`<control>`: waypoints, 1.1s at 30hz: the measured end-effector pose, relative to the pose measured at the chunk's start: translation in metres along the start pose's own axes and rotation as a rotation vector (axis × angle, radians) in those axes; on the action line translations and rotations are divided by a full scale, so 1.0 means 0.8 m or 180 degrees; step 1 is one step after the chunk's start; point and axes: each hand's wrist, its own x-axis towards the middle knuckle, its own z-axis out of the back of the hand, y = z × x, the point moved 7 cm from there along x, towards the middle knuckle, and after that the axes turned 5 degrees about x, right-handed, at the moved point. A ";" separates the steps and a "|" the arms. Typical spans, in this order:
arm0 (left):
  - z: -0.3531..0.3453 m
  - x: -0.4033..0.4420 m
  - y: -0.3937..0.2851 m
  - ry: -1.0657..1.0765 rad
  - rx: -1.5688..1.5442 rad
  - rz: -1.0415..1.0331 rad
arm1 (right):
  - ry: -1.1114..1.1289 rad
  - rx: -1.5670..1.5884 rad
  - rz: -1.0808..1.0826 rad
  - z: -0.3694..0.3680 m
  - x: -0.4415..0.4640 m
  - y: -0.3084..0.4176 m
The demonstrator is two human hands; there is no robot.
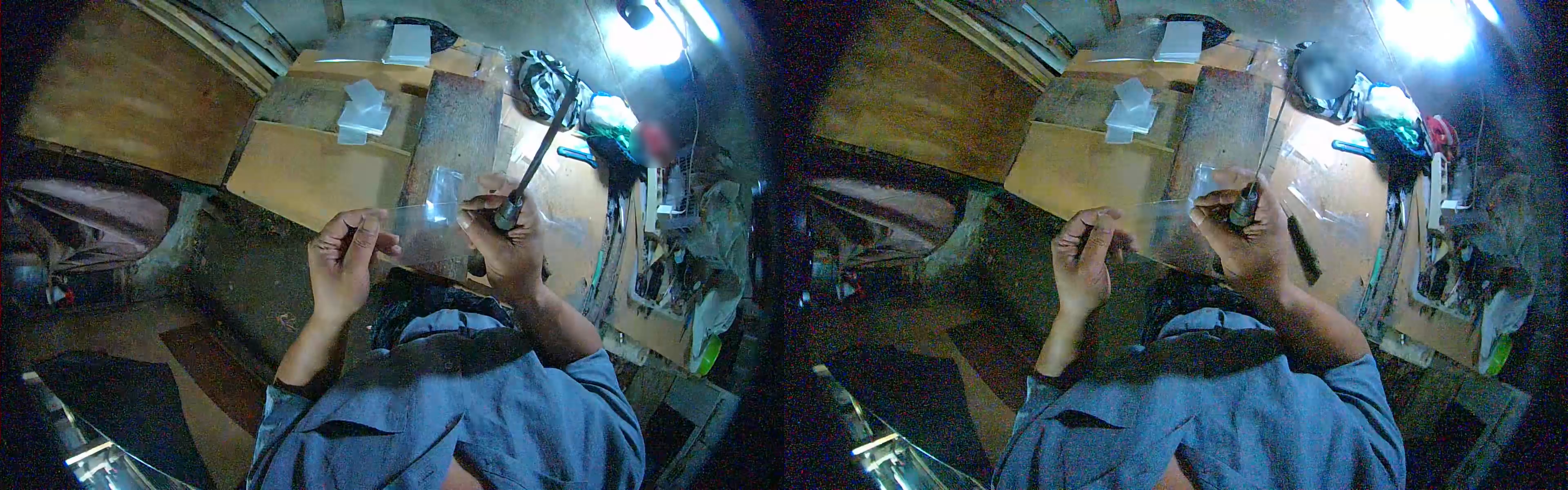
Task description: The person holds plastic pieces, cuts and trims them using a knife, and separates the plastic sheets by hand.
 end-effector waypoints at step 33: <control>-0.075 -0.058 0.118 0.0905 0.0391 0.1473 | 0.0503 0.0668 -0.1409 0.057 -0.061 -0.053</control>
